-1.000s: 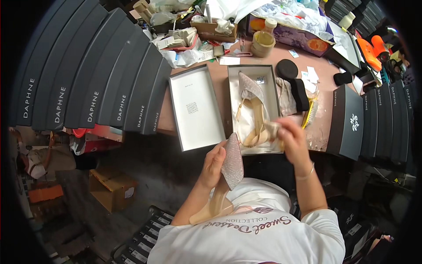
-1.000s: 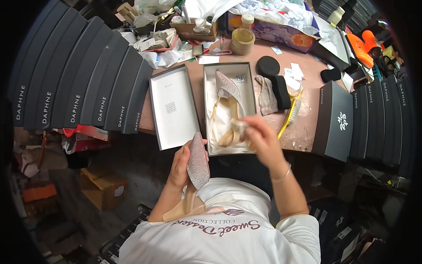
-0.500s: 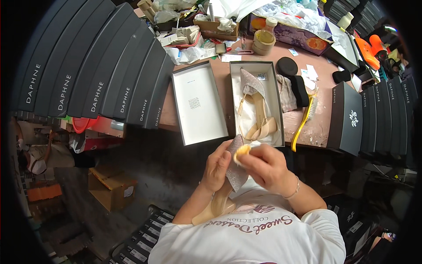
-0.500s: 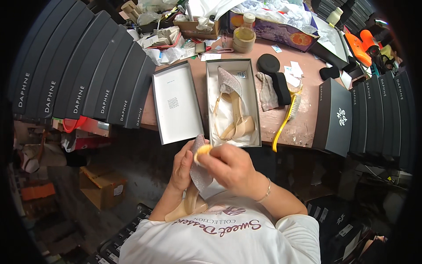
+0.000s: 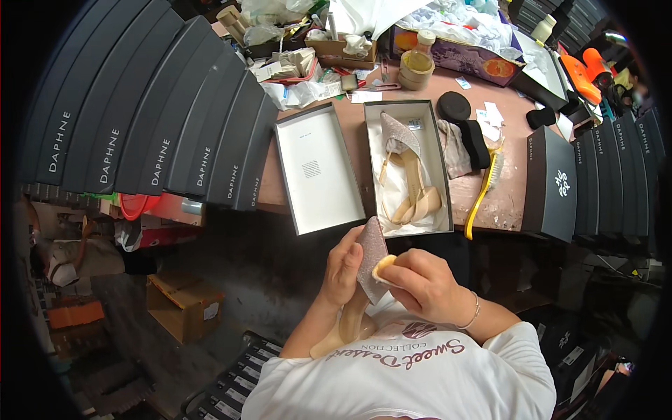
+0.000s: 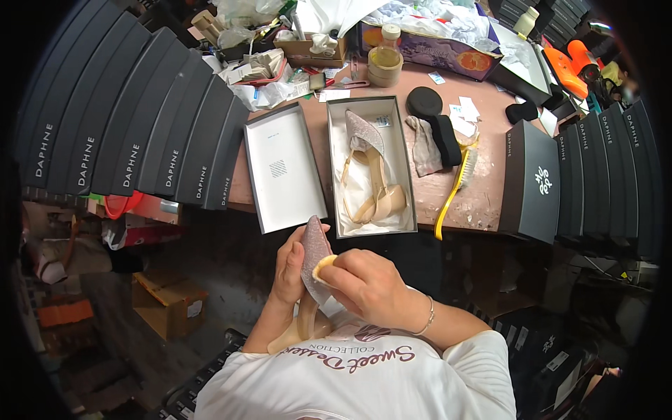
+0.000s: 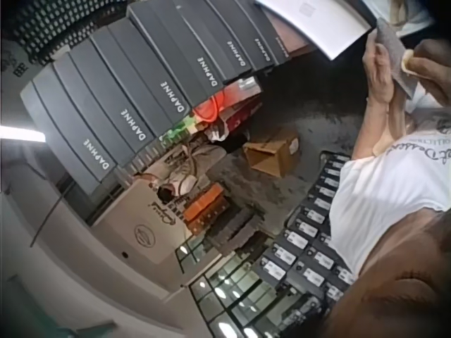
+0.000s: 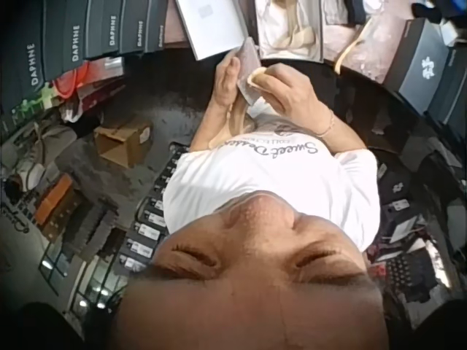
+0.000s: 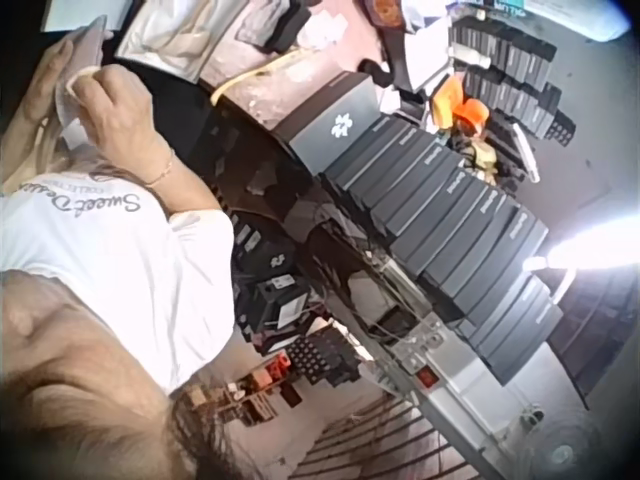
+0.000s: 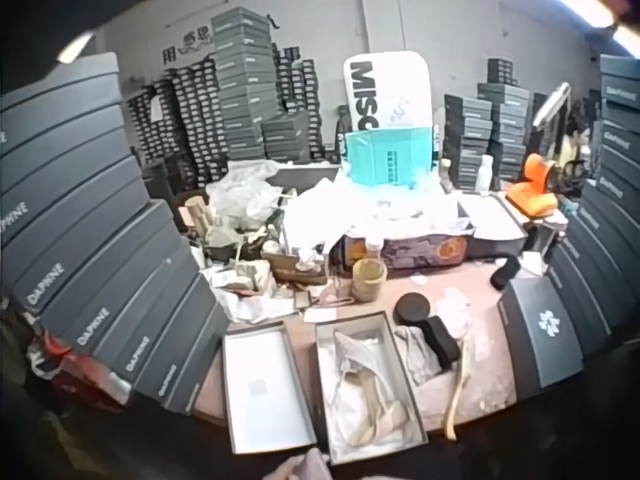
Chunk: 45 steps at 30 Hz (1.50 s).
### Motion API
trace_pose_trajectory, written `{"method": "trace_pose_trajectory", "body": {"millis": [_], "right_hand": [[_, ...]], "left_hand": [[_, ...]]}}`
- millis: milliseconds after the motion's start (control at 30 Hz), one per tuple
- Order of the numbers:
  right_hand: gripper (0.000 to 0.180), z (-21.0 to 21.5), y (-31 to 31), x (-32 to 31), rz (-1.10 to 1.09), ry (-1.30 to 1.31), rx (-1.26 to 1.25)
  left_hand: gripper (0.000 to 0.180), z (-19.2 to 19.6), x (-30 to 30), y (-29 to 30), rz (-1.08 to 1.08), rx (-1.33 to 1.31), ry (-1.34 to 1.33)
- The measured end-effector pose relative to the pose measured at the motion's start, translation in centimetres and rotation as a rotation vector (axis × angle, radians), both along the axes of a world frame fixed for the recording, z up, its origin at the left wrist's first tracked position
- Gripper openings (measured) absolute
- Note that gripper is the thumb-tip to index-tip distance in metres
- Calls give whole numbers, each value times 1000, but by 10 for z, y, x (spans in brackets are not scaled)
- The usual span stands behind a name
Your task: Inspect, clean, and pack high-heeled shoes into branded boxes at a manufacturing station.
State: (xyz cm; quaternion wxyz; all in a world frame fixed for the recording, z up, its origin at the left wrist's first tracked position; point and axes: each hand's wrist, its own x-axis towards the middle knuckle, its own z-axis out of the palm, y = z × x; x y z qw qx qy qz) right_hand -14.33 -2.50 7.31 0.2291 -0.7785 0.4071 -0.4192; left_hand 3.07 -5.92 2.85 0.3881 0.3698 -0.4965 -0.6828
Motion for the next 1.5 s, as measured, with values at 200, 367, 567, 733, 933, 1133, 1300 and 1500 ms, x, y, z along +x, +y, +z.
{"method": "trace_pose_trajectory", "body": {"millis": [200, 367, 567, 733, 933, 1133, 1300, 1500], "right_hand": [[37, 4, -13, -5, -61, 9, -69], [35, 8, -7, -12, 19, 40, -76], [37, 12, -6, -13, 87, 39, -18], [26, 3, -45, -23, -242, 46, -112], [18, -27, -50, -60, -408, -23, 86], [32, -72, -72, -117, -660, 196, 103], [54, -27, -54, -83, -291, 126, 106], [50, -81, 9, 34, 127, -848, 1098]], "left_hand": [[70, 5, -11, 1, 27, -48, 25], [71, -1, -5, 1, -36, -20, 10], [70, 7, -8, 2, -41, -38, -27], [67, 2, -12, 3, -46, -46, -42], [59, -9, -2, -6, 95, -63, -83], [49, -8, 4, -9, 114, -19, -92], [46, -22, 12, -6, 260, -52, -226], [42, -26, 7, -39, 282, 158, -4]]}}
